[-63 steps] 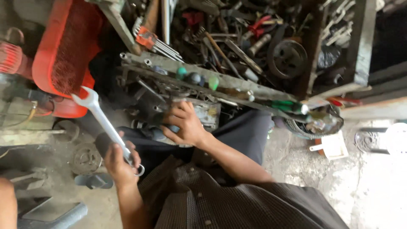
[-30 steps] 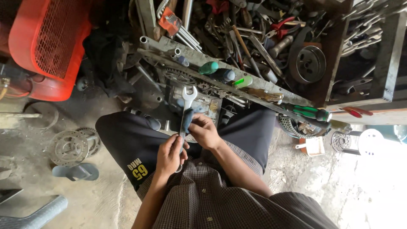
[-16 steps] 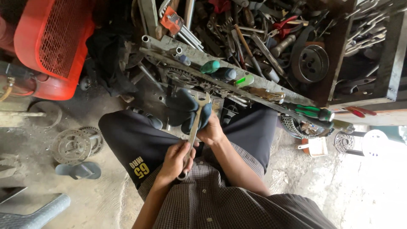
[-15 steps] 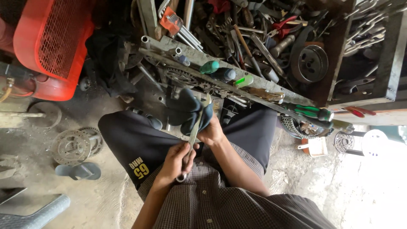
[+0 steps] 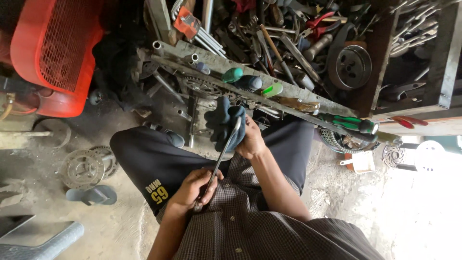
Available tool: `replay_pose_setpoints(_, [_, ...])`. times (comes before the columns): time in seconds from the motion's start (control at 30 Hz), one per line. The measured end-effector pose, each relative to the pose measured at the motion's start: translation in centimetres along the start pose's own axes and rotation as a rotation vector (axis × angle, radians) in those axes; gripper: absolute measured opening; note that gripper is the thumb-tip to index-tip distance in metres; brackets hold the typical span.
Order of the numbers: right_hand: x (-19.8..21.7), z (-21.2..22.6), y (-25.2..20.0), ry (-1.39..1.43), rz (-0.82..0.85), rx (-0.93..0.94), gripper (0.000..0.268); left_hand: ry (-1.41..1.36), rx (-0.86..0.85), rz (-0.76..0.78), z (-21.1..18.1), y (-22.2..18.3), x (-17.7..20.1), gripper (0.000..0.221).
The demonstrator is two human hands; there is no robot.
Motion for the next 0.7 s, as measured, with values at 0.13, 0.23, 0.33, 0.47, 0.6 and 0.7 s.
replay_pose_setpoints(0.13, [3.5,0.1,1.2,-0.236,-0.021,0.184,0.023,0.247,0.051,-0.125,-0.4,-0.1,0.4,0.035])
replay_pose_setpoints(0.23, [5.3,-0.4,1.8,-0.455,-0.034,0.366,0.02,0.31,-0.005,-0.178,-0.4,0.2,0.4,0.033])
replay_pose_setpoints(0.33, [4.1,-0.7,1.7,-0.485,-0.105,0.453,0.02,0.487,0.015,-0.266,-0.3,0.3,0.3,0.041])
replay_pose_setpoints(0.47, [2.1,-0.5,0.9,-0.215,-0.133,0.339,0.022,0.533,-0.048,-0.219,-0.2,0.3,0.3,0.037])
replay_pose_setpoints(0.6, [2.0,-0.7,0.6,-0.289,-0.132,0.189,0.033,0.667,-0.038,-0.323,0.2,0.6,0.4,0.037])
replay_pose_setpoints(0.7, [3.8,-1.9,1.0,-0.457,-0.123,0.262,0.025,1.327,-0.262,-0.573,0.0,1.1,-0.9,0.034])
Point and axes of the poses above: each hand's wrist, its own y-axis towards the middle knuckle, its own x-axis out of the back of the hand, z = x × y, the point moved 2 cm from there along y, towards the middle knuckle, and after that the axes turned 7 degrees about y, right-handed, at the moved point
